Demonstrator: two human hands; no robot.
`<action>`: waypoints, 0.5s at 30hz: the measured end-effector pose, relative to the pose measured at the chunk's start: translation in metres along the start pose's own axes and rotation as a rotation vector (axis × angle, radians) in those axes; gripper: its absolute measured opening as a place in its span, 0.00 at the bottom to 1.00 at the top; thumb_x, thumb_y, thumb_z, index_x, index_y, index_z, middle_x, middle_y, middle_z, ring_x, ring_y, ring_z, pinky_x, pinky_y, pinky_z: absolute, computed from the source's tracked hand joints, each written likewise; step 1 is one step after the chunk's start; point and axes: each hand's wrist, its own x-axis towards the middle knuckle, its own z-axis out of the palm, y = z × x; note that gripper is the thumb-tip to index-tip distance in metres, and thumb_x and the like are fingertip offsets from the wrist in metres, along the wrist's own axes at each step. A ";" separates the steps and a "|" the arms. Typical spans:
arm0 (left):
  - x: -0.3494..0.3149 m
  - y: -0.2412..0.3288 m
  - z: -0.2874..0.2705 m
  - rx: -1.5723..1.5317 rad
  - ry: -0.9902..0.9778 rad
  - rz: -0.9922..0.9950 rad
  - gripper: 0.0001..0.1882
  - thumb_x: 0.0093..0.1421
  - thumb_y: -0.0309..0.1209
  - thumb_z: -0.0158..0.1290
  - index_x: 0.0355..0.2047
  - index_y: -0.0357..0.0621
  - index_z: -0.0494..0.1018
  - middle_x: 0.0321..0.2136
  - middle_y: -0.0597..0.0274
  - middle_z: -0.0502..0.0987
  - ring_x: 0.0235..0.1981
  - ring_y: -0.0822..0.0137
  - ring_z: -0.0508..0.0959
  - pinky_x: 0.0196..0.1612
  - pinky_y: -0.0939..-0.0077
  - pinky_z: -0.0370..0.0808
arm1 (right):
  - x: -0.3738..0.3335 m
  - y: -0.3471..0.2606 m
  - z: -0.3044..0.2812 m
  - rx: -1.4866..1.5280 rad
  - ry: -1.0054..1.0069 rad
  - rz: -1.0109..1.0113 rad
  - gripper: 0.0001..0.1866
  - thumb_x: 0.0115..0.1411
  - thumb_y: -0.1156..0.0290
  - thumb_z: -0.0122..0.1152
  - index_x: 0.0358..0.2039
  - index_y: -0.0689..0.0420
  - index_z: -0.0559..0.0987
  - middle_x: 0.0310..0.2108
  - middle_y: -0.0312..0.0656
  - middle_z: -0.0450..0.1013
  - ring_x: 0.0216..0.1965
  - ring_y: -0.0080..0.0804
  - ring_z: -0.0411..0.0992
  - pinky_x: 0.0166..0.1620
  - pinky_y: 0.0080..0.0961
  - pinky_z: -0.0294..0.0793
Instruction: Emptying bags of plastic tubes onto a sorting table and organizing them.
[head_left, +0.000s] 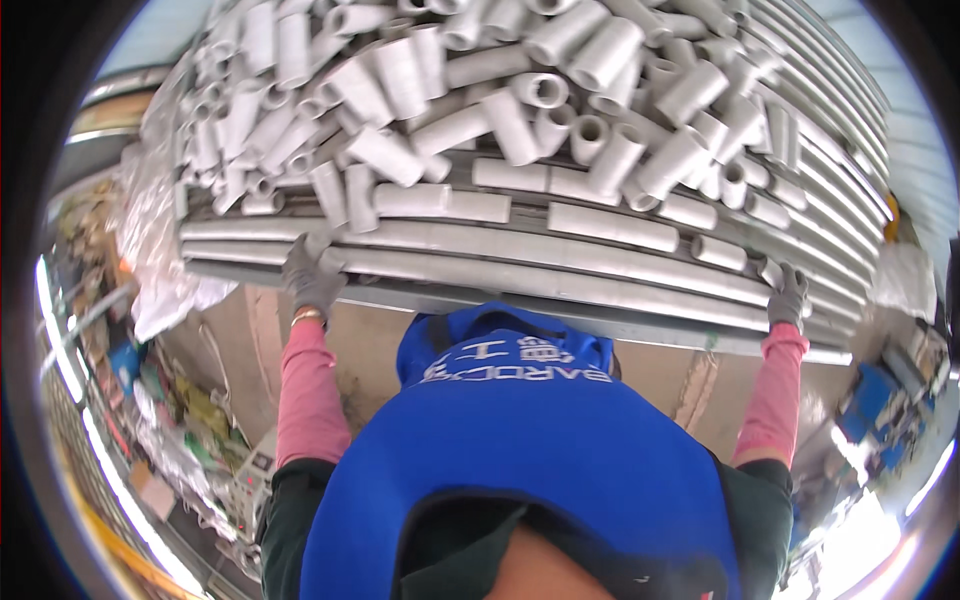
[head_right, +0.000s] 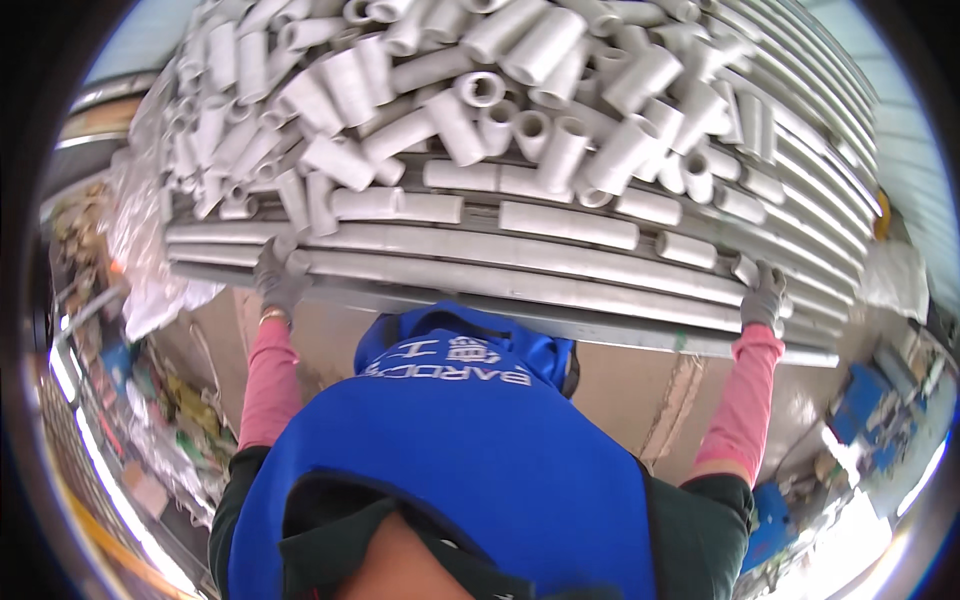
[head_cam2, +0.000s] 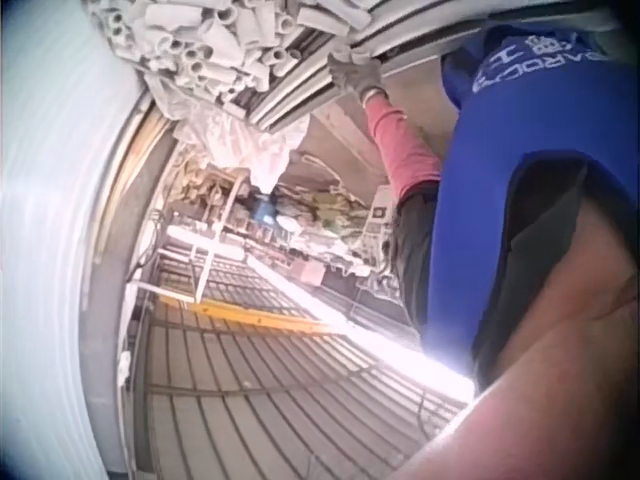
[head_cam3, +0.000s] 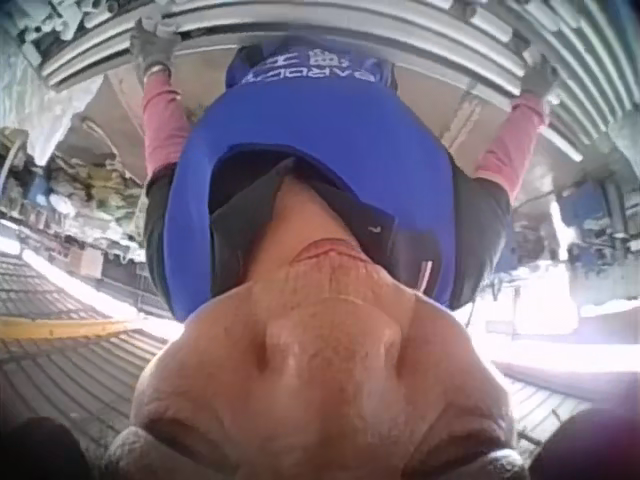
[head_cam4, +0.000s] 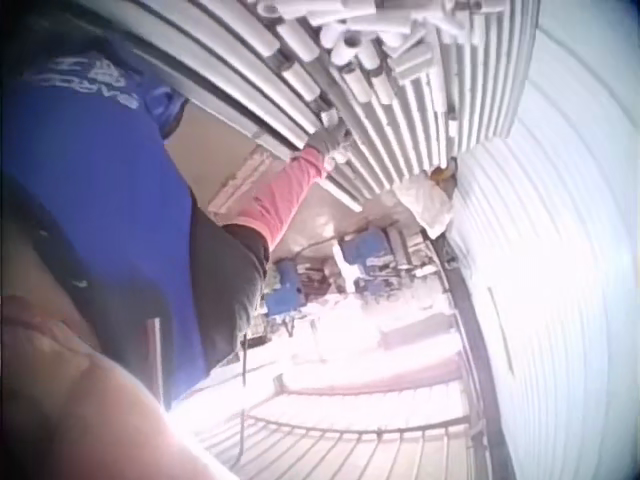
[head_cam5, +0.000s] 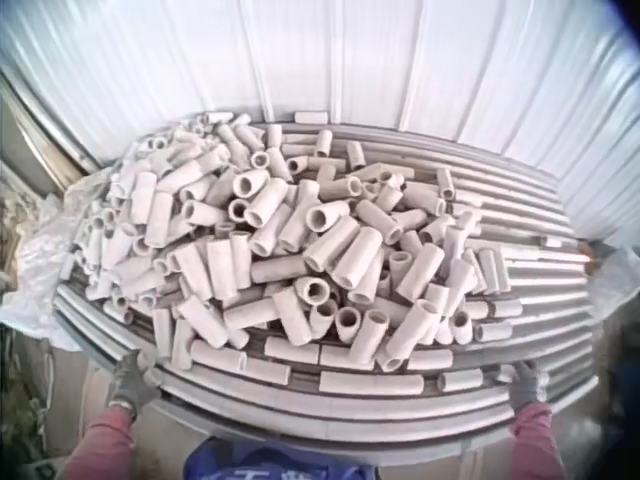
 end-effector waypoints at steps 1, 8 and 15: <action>-0.001 -0.002 0.001 0.005 0.026 0.004 0.50 0.31 0.33 0.68 0.58 0.44 0.59 0.51 0.49 0.70 0.54 0.52 0.69 0.58 0.64 0.66 | -0.002 -0.006 0.015 0.049 0.031 -0.063 0.31 0.45 0.85 0.52 0.50 0.44 0.74 0.53 0.49 0.65 0.56 0.48 0.63 0.58 0.36 0.63; -0.008 -0.003 -0.002 0.023 0.022 0.030 0.50 0.33 0.40 0.67 0.58 0.51 0.57 0.50 0.52 0.67 0.54 0.52 0.66 0.58 0.56 0.59 | 0.011 -0.032 0.063 0.150 0.018 0.305 0.24 0.61 0.53 0.43 0.43 0.60 0.77 0.38 0.59 0.74 0.42 0.56 0.72 0.46 0.45 0.68; -0.022 -0.034 0.010 -0.214 0.245 0.371 0.44 0.34 0.36 0.64 0.55 0.52 0.59 0.46 0.55 0.66 0.50 0.52 0.66 0.55 0.53 0.56 | -0.061 -0.265 0.043 0.033 -0.016 0.200 0.25 0.64 0.53 0.37 0.34 0.62 0.74 0.35 0.62 0.74 0.38 0.61 0.73 0.43 0.50 0.70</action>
